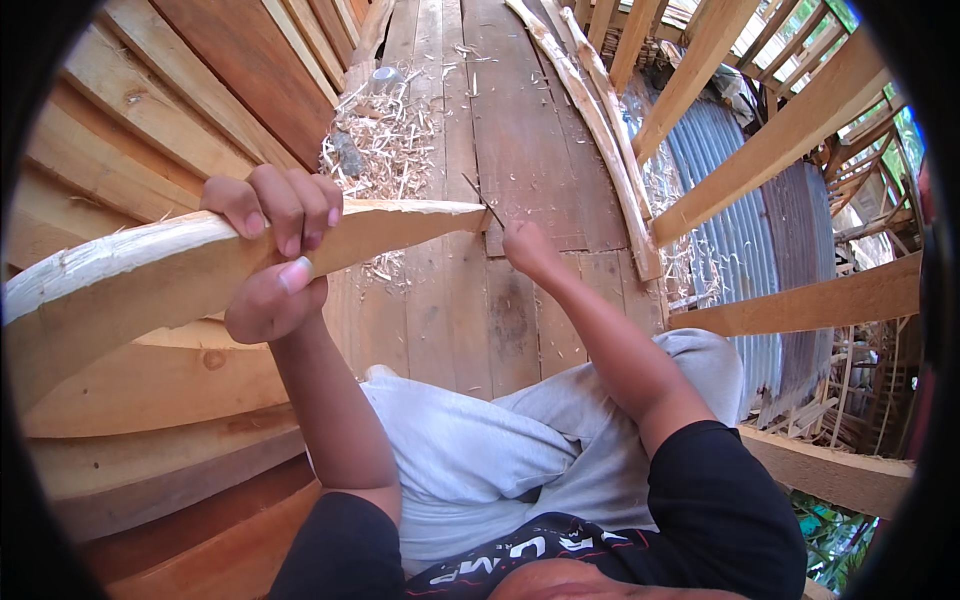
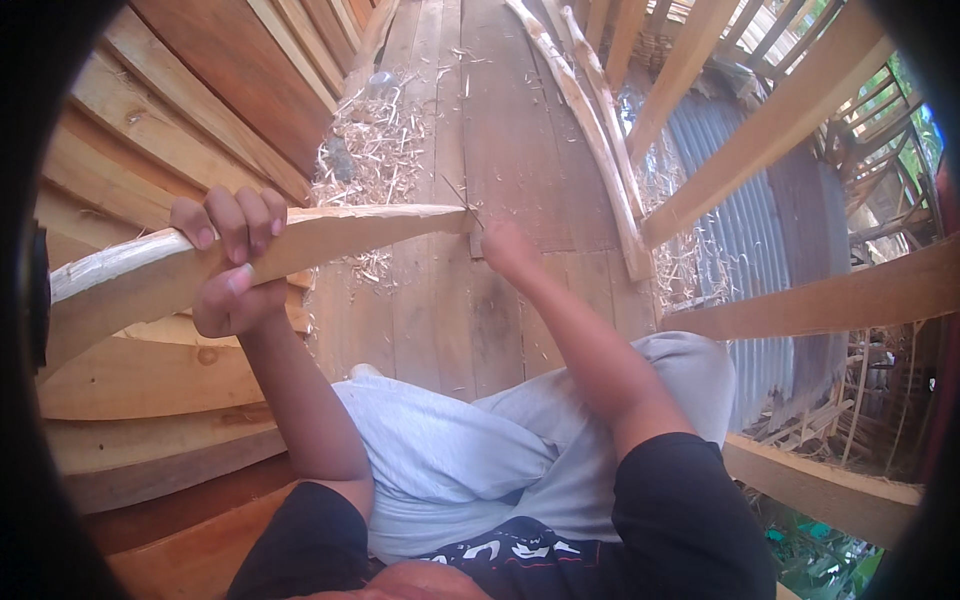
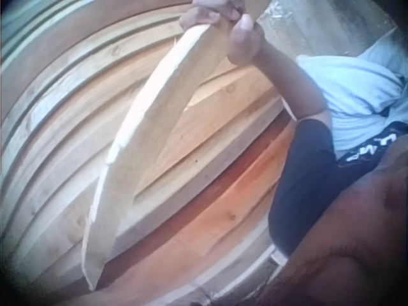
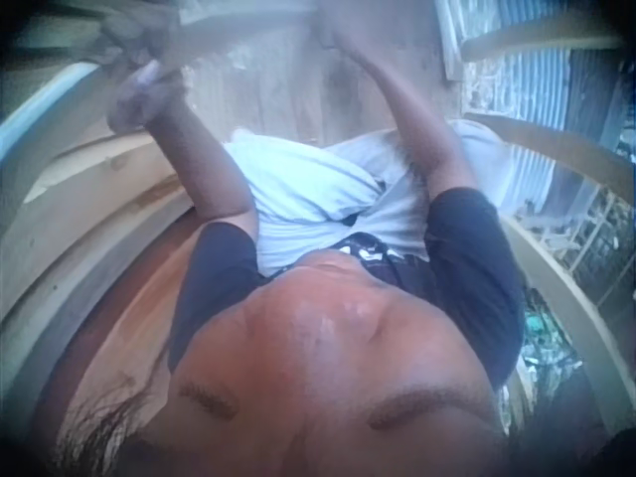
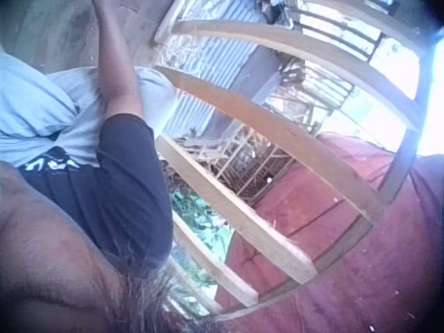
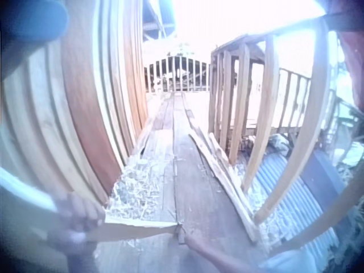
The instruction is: The person sits on a wooden floor and uses a knife to carve a long piece of wood, removing shavings and shaping the surface. The person repeatedly adjusts the wood and continues carving along its length.
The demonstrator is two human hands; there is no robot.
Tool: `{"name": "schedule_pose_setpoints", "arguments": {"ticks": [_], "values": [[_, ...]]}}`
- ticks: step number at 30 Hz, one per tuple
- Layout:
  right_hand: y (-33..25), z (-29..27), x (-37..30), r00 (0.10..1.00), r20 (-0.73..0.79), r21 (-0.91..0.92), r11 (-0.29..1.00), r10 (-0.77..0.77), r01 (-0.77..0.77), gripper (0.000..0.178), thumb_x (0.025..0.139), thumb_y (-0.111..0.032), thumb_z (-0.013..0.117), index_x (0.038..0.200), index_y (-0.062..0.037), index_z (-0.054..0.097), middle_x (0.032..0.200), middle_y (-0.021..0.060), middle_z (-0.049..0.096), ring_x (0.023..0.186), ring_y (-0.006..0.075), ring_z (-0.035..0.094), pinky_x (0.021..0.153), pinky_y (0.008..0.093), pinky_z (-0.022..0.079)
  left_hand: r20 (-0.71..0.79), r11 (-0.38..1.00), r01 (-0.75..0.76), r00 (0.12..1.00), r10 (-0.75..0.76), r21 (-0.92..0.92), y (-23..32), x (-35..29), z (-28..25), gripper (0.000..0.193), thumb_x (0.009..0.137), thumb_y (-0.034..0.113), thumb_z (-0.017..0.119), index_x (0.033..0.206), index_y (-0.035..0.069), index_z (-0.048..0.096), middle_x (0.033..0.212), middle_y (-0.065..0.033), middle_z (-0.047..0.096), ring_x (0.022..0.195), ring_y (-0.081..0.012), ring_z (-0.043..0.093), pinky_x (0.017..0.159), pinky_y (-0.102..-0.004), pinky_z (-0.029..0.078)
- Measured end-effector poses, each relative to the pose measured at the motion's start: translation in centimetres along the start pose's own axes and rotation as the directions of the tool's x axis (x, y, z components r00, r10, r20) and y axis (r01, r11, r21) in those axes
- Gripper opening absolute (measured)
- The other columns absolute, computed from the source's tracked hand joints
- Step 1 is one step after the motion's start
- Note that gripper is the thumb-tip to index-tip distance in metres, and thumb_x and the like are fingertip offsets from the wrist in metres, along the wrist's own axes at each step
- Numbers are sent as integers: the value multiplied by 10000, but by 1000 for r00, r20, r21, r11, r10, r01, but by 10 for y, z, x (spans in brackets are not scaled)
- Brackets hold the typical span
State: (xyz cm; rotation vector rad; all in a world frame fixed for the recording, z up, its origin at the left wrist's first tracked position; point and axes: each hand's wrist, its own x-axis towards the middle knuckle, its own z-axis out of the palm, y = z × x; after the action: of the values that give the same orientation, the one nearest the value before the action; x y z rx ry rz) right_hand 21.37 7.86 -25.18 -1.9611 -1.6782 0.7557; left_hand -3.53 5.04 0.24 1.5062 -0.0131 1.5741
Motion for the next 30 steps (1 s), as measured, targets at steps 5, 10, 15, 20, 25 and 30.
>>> {"name": "schedule_pose_setpoints", "arguments": {"ticks": [5, 10, 15, 20, 25, 30], "values": [[-93, -37, -29, 991, 110, 141, 988, -72, 56, 510, 906, -305, 303, 858, 127, 570, 829, 328, 598, 788, 436, 611, 725, 485, 455, 13, 1000, 2, 1000, -2, 8, 3, -5, -6, 368, 579, 65, 536, 907, 140, 388, 707, -17, 376, 634, -144, 383, 689, -342, 360], [-106, -61, -36, 975, 216, 234, 966, 61, -112, 466, 887, -289, 327, 874, 70, 623, 891, 294, 627, 873, 420, 620, 780, 474, 469, 6, 1000, -11, 1000, 11, 4, 3, -6, -6, 383, 565, 58, 520, 910, 128, 369, 703, -28, 384, 626, -151, 383, 686, -344, 362], [-72, -40, -25, 972, 183, 167, 969, 150, -181, 488, 897, -304, 310, 854, 81, 606, 874, 287, 628, 868, 412, 624, 779, 461, 470, -24, 1000, -4, 1000, 4, 3, 0, -6, -2, 382, 566, 60, 527, 908, 131, 370, 701, -28, 380, 623, -150, 378, 684, -341, 361], [-153, -77, -56, 977, 205, 38, 998, -63, 56, 423, 908, -260, 352, 927, 63, 624, 926, 285, 627, 881, 405, 625, 778, 482, 471, 41, 1000, -7, 999, 7, -9, 4, -9, -16, 381, 566, 58, 525, 907, 131, 371, 701, -25, 378, 623, -150, 379, 682, -340, 363], [-37, -23, -14, 998, -35, 137, 989, -59, 64, 459, 930, -262, 317, 780, 59, 610, 784, 286, 614, 747, 471, 596, 724, 518, 455, 10, 1000, 8, 1000, -8, -15, 0, -1, 1, 376, 567, 52, 519, 901, 133, 368, 695, -21, 383, 622, -150, 382, 679, -341, 370], [-58, -30, -18, 993, 50, 27, 994, -109, 108, 435, 926, -245, 326, 802, 68, 601, 823, 307, 608, 803, 466, 598, 743, 524, 450, 3, 1000, 6, 1000, -6, 1, 3, -8, -6, 377, 565, 53, 522, 899, 134, 368, 695, -23, 390, 626, -152, 391, 684, -343, 373]]}}
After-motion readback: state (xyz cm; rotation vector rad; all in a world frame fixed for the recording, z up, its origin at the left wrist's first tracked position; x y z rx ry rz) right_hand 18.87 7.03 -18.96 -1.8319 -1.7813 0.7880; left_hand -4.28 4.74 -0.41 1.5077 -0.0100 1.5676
